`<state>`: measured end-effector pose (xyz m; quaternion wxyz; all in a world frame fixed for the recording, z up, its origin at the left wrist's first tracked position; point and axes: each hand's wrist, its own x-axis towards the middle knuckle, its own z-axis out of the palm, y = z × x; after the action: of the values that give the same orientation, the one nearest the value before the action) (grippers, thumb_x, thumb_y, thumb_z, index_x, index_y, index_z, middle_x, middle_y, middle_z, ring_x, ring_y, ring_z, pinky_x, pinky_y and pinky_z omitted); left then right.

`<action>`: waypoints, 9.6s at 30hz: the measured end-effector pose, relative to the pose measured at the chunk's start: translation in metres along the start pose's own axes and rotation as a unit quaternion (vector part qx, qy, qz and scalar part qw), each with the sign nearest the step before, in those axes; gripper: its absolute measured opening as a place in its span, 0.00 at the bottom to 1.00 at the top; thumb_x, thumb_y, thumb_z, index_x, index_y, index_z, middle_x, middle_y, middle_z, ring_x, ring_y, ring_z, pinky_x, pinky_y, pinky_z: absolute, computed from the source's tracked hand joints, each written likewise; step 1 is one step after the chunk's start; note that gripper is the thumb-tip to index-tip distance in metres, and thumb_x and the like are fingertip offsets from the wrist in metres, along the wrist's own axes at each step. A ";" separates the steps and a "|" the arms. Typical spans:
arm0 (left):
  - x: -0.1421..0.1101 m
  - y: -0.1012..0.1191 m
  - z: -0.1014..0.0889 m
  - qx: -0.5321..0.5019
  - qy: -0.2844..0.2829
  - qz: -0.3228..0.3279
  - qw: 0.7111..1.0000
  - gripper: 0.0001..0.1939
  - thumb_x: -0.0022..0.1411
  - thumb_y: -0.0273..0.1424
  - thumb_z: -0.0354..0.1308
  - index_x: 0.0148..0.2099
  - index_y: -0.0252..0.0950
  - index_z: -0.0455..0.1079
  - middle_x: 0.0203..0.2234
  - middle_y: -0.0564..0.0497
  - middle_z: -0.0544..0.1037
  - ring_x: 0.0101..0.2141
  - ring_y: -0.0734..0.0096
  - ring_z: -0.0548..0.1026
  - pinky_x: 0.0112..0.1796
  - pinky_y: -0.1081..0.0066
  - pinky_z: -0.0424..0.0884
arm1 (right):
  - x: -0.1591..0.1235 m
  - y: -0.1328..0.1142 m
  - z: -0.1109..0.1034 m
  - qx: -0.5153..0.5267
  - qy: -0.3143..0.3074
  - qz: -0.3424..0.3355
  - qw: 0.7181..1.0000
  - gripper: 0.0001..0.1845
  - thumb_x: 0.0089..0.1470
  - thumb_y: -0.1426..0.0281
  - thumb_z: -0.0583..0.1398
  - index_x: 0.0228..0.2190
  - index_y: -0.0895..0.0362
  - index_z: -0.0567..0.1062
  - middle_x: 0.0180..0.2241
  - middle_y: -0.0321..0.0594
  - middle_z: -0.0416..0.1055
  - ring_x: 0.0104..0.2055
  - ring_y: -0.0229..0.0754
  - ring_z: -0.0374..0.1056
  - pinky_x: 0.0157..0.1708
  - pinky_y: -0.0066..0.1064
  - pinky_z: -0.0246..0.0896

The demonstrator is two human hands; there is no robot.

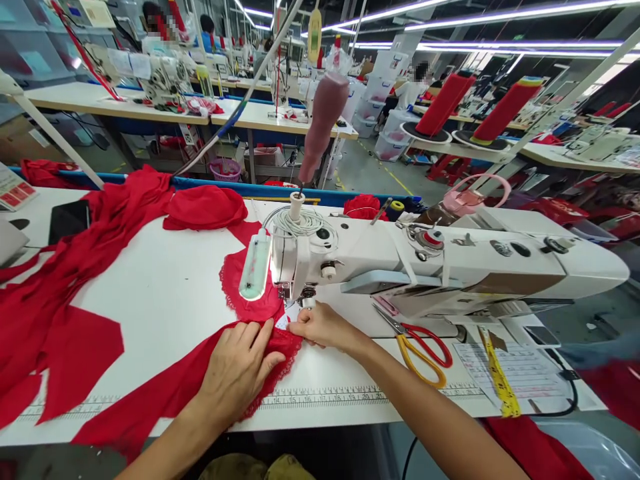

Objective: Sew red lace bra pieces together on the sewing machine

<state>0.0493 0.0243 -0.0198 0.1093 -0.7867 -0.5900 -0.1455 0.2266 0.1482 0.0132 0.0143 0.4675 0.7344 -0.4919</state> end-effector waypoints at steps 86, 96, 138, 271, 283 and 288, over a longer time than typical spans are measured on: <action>0.034 -0.031 0.023 -0.262 -0.024 -0.097 0.960 0.08 0.69 0.30 0.52 0.37 0.38 0.70 0.30 0.51 0.78 0.32 0.67 0.76 0.37 0.68 0.68 | -0.006 0.032 0.027 -0.283 0.239 -0.443 0.817 0.10 0.67 0.74 0.53 0.40 0.58 0.75 0.39 0.41 0.76 0.40 0.40 0.68 0.35 0.33 0.55; 0.036 -0.029 0.022 -0.264 -0.019 -0.112 0.958 0.09 0.69 0.30 0.52 0.36 0.38 0.71 0.26 0.53 0.76 0.28 0.69 0.74 0.34 0.69 0.67 | -0.005 0.032 0.031 -0.305 0.261 -0.438 0.804 0.11 0.66 0.79 0.53 0.39 0.59 0.75 0.40 0.40 0.77 0.38 0.38 0.68 0.35 0.32 0.51; -0.018 -0.008 0.000 -0.025 0.042 0.031 0.998 0.18 0.71 0.32 0.51 0.57 0.26 0.68 0.44 0.38 0.79 0.43 0.54 0.76 0.44 0.57 0.69 | 0.004 0.038 0.038 -0.372 0.285 -0.352 0.810 0.32 0.48 0.88 0.55 0.54 0.59 0.74 0.36 0.44 0.76 0.37 0.46 0.67 0.50 0.43 0.51; -0.006 -0.028 0.005 -0.060 0.028 0.095 0.993 0.17 0.73 0.32 0.50 0.57 0.27 0.68 0.41 0.42 0.79 0.43 0.58 0.74 0.51 0.55 0.65 | 0.004 0.037 0.041 -0.367 0.344 -0.361 0.785 0.28 0.48 0.87 0.53 0.48 0.60 0.77 0.20 0.36 0.68 0.36 0.47 0.66 0.55 0.45 0.49; 0.016 -0.027 -0.017 -0.077 0.036 -0.005 0.996 0.14 0.72 0.32 0.49 0.54 0.33 0.69 0.45 0.40 0.75 0.47 0.53 0.72 0.45 0.57 0.67 | 0.003 0.035 0.039 -0.367 0.319 -0.356 0.798 0.27 0.49 0.87 0.54 0.49 0.60 0.76 0.29 0.40 0.74 0.37 0.46 0.65 0.54 0.46 0.50; 0.051 -0.044 -0.022 -0.052 0.011 -0.079 0.996 0.13 0.67 0.40 0.56 0.46 0.36 0.71 0.42 0.43 0.74 0.45 0.52 0.71 0.43 0.59 0.69 | 0.001 0.034 0.039 -0.376 0.302 -0.333 0.811 0.26 0.50 0.87 0.55 0.49 0.58 0.76 0.32 0.41 0.75 0.37 0.46 0.65 0.54 0.46 0.50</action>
<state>0.0180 0.0746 0.0192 0.0635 -0.7407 -0.6404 -0.1927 0.2325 0.1227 -0.0317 -0.1982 0.2779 0.9398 0.0137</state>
